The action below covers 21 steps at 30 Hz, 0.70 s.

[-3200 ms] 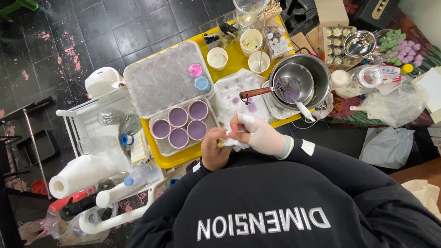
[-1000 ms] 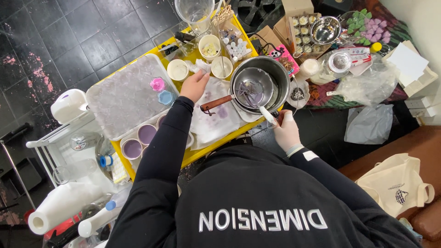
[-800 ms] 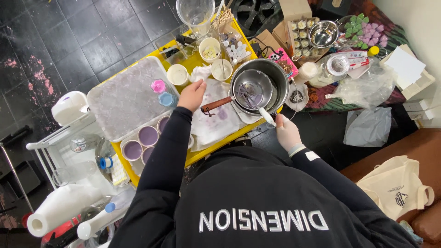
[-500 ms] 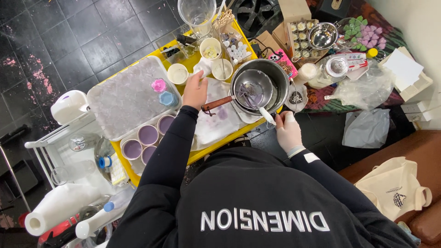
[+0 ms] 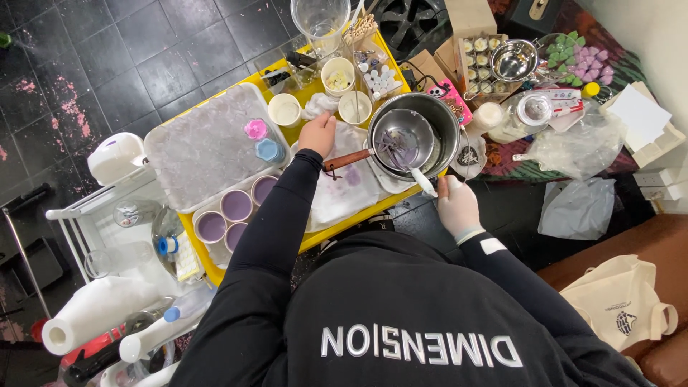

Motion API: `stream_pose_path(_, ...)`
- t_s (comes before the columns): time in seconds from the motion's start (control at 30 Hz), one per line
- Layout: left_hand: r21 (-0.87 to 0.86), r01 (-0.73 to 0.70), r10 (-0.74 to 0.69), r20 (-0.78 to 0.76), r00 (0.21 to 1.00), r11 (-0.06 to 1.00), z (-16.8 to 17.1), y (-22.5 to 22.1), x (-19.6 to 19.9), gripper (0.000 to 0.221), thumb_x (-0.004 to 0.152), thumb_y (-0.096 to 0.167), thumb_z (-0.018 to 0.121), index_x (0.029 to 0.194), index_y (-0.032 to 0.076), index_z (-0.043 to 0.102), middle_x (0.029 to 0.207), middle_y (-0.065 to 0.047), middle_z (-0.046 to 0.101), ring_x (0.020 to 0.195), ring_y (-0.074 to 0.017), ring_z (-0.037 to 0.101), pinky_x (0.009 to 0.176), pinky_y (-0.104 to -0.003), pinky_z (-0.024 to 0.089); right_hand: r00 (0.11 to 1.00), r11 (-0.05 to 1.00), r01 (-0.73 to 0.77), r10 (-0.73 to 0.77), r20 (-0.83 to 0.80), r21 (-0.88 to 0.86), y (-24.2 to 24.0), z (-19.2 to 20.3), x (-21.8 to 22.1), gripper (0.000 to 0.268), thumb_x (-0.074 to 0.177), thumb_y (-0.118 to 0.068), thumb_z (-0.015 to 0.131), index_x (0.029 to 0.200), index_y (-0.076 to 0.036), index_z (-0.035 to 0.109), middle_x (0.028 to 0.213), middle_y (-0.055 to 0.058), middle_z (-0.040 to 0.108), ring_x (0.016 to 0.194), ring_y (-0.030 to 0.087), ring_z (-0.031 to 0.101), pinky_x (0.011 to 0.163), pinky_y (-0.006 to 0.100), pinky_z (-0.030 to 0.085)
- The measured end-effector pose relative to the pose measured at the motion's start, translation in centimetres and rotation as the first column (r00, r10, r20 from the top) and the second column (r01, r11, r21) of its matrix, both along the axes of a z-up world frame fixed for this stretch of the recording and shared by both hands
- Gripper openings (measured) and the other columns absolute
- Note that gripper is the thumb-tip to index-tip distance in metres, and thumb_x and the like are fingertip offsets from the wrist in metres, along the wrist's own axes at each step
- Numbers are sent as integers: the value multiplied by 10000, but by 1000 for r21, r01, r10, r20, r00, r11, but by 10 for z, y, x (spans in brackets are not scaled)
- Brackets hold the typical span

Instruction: Stirring melted purple wax in a small pot and cleaning candle molds with a white cloth.

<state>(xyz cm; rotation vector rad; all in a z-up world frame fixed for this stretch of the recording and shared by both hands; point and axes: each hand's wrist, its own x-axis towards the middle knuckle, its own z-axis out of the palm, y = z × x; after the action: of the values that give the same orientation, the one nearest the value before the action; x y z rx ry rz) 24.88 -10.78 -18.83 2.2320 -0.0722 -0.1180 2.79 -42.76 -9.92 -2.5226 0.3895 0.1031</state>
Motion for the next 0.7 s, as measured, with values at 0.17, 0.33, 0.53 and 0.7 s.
stream_pose_path(0.17,-2,-110,110,-24,994,994,60,3,-22,373,956,375,610,1102,61,747,1010,-151,762,976,-310,729,869,-401,548,997,1000,-2,4,-73,31,2,37,11,305,1052,-320,620,1027,-19,658,885,202,684,873,405,651,772,506,497)
stream_pose_path(0.33,-84,-157,153,-58,987,984,93,11,-46,319,959,342,634,1066,70,761,965,-114,781,904,-242,759,821,-353,564,996,997,-75,77,48,-25,6,45,10,392,861,-325,763,987,17,618,853,190,658,812,391,646,727,487,510)
stream_pose_path(0.53,-407,-163,153,-56,987,899,120,18,-71,242,987,232,647,1124,57,743,996,-28,756,891,-133,735,791,-269,554,967,966,-171,202,155,-195,-6,5,8,281,1005,-286,682,931,-23,620,900,160,687,895,392,640,786,503,497)
stream_pose_path(0.7,-619,-197,183,-87,979,760,141,33,-86,208,1041,146,627,1187,22,706,961,10,696,881,-60,665,745,-216,491,961,914,-268,274,-25,-305,7,59,18,334,941,-363,707,976,-37,643,955,154,700,965,360,638,872,496,475)
